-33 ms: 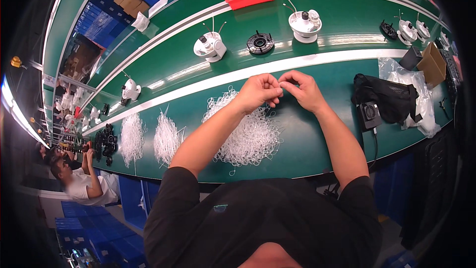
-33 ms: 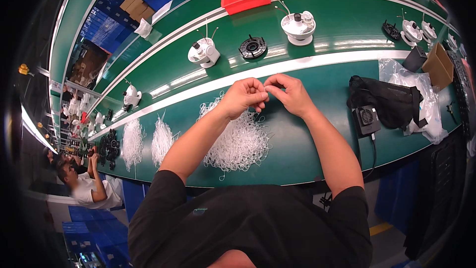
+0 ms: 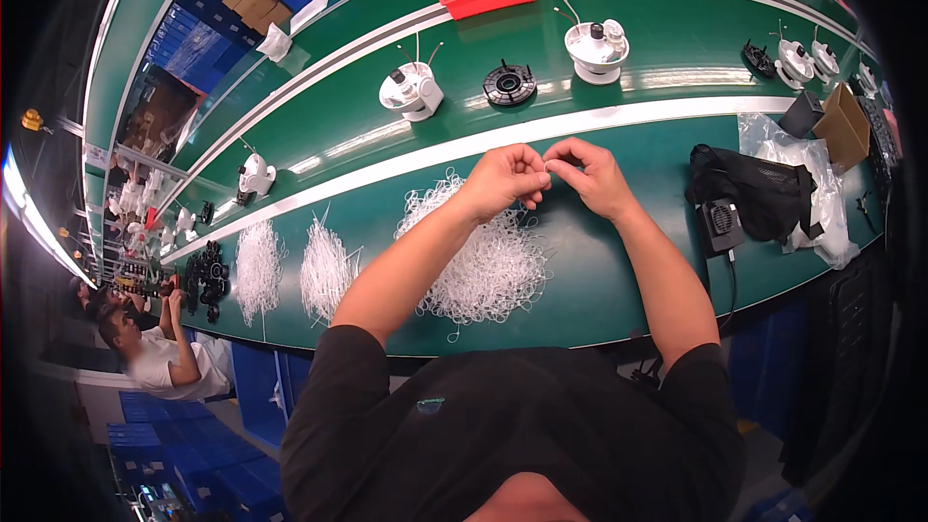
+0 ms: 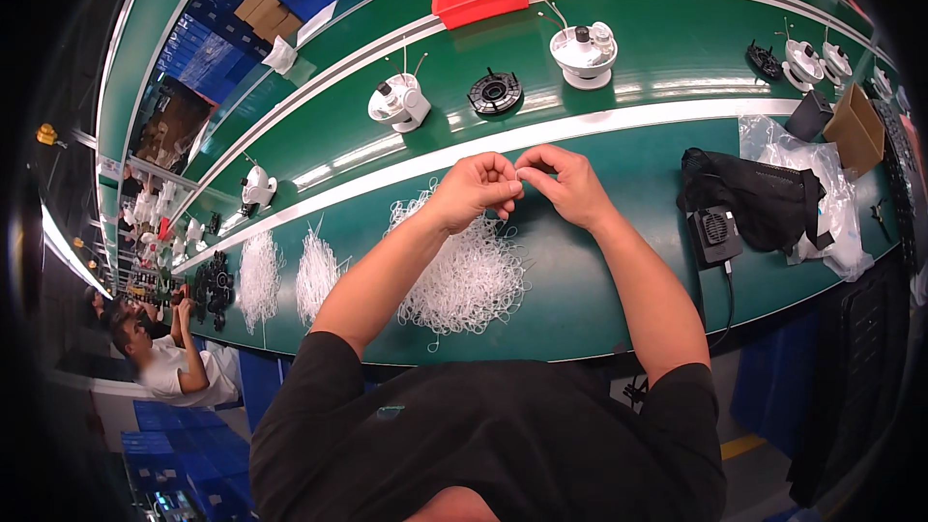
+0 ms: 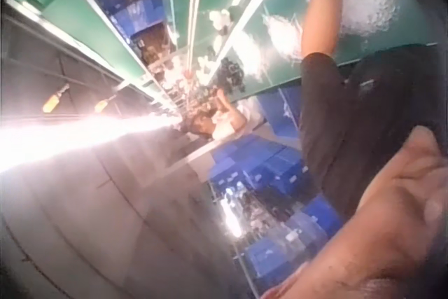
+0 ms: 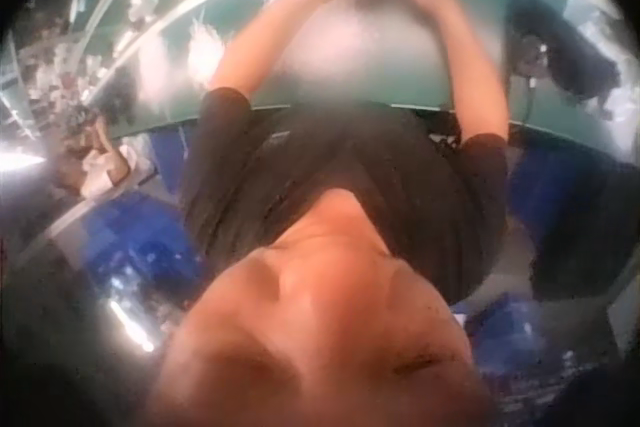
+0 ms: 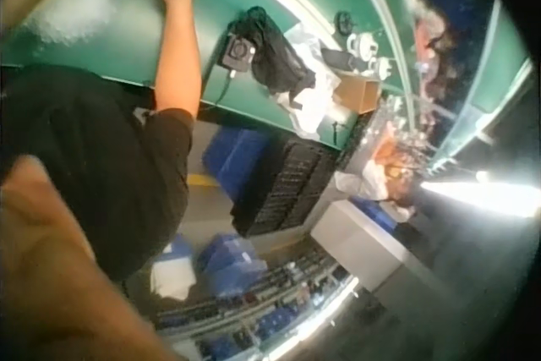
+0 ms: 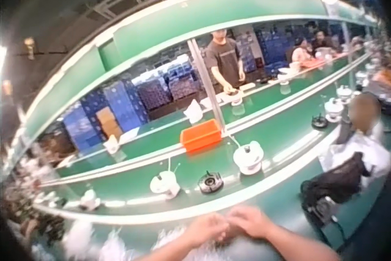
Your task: The person assembles small white electronic devices on a green workbench. They pick up white zip ties from a pile, thread them through the device's housing, and secure them by hand. The person repeats this process for multiple units, moving finished items aside.
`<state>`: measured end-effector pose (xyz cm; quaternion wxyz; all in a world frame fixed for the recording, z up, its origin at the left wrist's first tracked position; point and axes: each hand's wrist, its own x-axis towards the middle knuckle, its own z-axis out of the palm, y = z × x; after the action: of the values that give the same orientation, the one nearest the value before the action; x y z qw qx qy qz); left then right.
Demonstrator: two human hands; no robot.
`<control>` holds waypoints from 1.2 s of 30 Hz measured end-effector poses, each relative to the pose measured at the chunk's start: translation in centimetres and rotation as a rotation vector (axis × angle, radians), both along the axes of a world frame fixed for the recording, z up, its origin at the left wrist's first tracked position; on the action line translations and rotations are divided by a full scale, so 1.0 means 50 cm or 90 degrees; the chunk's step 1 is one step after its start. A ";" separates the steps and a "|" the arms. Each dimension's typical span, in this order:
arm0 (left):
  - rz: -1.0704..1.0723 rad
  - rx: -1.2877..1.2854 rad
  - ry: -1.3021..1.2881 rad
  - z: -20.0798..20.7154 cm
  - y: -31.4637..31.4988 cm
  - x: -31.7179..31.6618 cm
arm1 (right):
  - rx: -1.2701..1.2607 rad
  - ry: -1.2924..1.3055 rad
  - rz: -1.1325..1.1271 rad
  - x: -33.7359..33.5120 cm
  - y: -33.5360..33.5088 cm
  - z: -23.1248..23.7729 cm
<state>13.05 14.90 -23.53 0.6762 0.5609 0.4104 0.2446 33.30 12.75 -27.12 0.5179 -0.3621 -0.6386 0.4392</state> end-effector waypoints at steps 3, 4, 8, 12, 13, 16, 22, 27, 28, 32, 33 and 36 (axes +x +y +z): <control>0.000 -0.008 -0.010 -0.004 0.001 -0.010 | -0.036 0.036 -0.001 -0.006 0.002 -0.008; 0.000 -0.018 -0.015 -0.005 0.000 -0.015 | -0.040 0.023 -0.015 -0.006 0.003 -0.012; 0.091 -0.069 -0.130 -0.014 0.031 -0.062 | -0.067 -0.021 -0.043 0.002 0.013 -0.044; 0.369 -0.038 -0.179 -0.029 0.127 -0.176 | -0.096 -0.046 -0.078 0.007 0.029 -0.070; 0.437 -0.024 -0.180 -0.050 0.164 -0.218 | -0.111 -0.043 -0.089 0.008 0.032 -0.072; 0.607 -0.022 -0.144 -0.081 0.260 -0.286 | -0.129 -0.033 -0.110 0.011 0.038 -0.074; 0.571 0.036 -0.100 -0.110 0.358 -0.288 | -0.108 -0.043 -0.125 0.016 0.034 -0.069; 0.516 0.071 -0.069 -0.080 0.318 -0.237 | -0.039 -0.081 -0.209 0.022 0.026 -0.045; 0.491 0.087 -0.061 -0.081 0.305 -0.233 | -0.009 -0.095 -0.241 0.023 0.027 -0.042; 0.371 0.081 -0.085 -0.006 0.172 -0.137 | 0.063 -0.123 -0.290 0.031 0.020 -0.002; 0.354 0.081 -0.070 0.001 0.145 -0.119 | 0.066 -0.126 -0.286 0.027 0.019 0.009; 0.278 0.072 -0.016 0.007 0.085 -0.062 | 0.081 -0.146 -0.298 0.030 0.019 0.019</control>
<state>9.97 19.17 -23.19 0.5798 0.4924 0.4992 0.4149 34.78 13.71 -26.16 0.5513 -0.5141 -0.6182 0.2225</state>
